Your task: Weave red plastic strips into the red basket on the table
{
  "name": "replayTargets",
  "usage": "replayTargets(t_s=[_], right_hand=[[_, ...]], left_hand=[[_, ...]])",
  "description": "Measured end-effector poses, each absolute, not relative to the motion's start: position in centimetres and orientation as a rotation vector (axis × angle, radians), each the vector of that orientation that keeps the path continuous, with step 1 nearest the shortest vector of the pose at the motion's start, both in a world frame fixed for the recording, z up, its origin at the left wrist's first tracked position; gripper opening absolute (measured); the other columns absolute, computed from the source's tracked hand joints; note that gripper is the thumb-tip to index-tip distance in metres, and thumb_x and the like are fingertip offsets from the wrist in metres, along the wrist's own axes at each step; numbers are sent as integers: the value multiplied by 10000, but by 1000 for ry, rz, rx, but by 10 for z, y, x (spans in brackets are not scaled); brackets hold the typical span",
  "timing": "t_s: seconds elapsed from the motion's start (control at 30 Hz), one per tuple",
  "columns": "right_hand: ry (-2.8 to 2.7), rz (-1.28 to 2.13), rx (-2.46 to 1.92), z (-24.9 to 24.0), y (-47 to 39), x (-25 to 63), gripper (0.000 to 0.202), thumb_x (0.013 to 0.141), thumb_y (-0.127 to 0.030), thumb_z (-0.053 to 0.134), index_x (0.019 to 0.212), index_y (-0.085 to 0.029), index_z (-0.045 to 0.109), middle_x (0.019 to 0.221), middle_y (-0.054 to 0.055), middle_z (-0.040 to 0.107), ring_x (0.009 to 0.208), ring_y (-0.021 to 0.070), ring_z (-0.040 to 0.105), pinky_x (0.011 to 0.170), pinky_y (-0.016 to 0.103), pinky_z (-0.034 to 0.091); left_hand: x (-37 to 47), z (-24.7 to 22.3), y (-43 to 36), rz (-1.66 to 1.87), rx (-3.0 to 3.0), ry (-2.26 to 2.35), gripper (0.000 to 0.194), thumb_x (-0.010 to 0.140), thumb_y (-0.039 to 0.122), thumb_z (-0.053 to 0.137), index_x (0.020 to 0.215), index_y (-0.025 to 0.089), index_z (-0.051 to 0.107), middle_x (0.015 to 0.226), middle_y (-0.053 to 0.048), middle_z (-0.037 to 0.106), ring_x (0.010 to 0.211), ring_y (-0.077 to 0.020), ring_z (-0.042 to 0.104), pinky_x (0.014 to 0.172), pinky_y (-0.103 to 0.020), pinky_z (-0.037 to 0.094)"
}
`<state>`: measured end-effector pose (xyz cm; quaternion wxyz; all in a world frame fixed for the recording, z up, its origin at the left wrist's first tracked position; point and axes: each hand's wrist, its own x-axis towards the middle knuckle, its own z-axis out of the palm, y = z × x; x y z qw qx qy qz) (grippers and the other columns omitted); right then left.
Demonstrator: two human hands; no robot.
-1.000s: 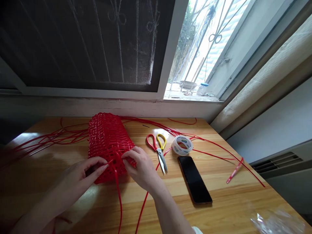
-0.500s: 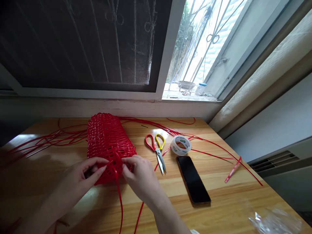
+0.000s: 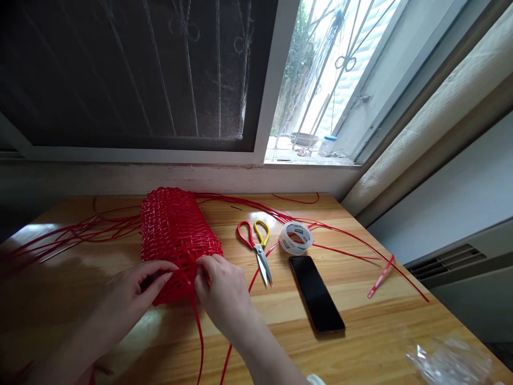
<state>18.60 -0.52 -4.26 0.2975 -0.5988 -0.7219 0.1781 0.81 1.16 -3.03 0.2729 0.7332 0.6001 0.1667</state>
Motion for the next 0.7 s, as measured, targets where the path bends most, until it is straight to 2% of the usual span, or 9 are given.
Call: replayTargets(t_s=[0.17,0.37,0.57,0.7], right_hand=[[-2027,366,-1553,-47,-1,189,219,798,-130,493,924,-200,658,776,26,665,613,121,568,571,228,353],[-2122,307,-1517,-50,1,187,264,820,-122,462,1022,-203,613,824,39,674,691,148,599,600,243,335],[-2090,294,-1612,-59,7,186,161,764,-87,456,840,-179,564,716,21,638,601,136,547,548,243,278],[-2069,384,-1620,-63,9,187,149,730,-93,459,841,-182,502,664,-6,599,566,131,512,532,234,265]], left_hand=[[18,-28,11,342,1950,1659,278,878,331,353,977,236,594,900,-11,643,776,-177,572,674,-287,375],[13,-33,17,437,1942,1592,293,882,358,352,1000,223,584,906,-12,635,708,-154,541,655,-268,372],[18,-32,16,399,1930,1540,284,883,339,351,985,214,585,914,-18,637,729,-161,554,671,-269,374],[21,-31,14,373,1928,1557,260,888,321,350,981,217,570,922,-18,634,788,-168,569,696,-273,373]])
